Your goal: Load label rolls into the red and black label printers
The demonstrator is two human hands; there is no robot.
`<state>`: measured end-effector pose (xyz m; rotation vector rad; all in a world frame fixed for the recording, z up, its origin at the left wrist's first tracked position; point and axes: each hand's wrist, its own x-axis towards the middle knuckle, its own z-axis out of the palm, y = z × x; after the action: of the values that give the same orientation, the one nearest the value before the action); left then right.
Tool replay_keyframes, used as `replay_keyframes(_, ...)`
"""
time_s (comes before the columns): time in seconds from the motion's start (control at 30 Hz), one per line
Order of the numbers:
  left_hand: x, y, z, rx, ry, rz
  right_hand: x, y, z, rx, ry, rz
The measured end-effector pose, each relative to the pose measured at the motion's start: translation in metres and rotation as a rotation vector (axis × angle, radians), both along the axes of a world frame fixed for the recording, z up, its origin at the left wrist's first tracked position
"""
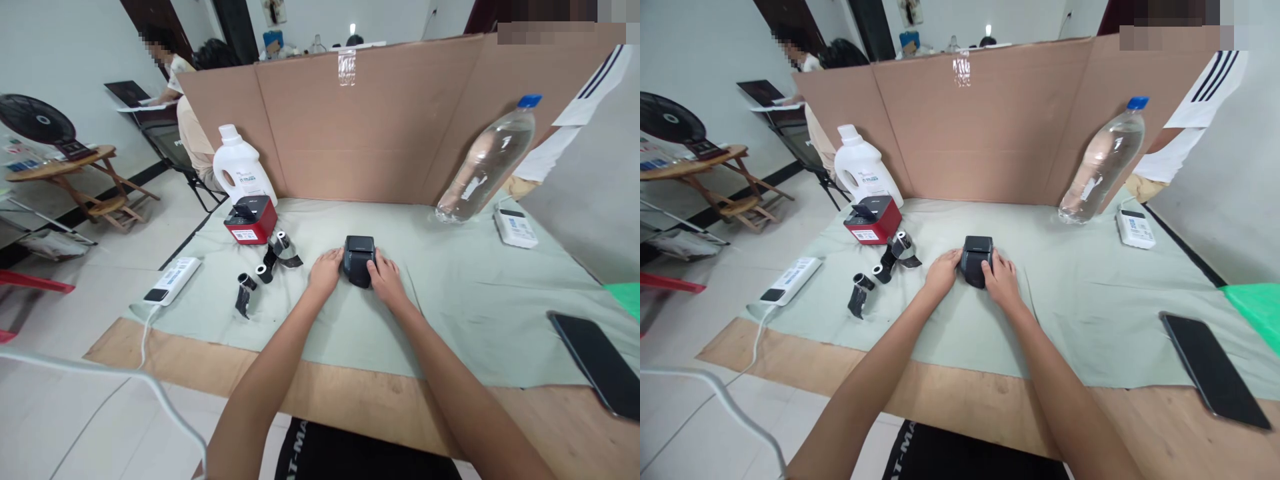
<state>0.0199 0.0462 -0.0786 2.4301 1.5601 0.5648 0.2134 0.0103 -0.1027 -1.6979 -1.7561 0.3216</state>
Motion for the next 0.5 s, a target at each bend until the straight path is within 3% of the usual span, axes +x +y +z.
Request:
replay_keyframes(0.3,-0.007,0.009,-0.004,-0.070,-0.203,-0.022,0.002,0.000,0.005,0.027,0.073,-0.001)
replay_keyframes(0.5,-0.009,0.010,-0.007,-0.089,-0.225,-0.013,0.006,-0.003,0.010,0.109,0.221,0.032)
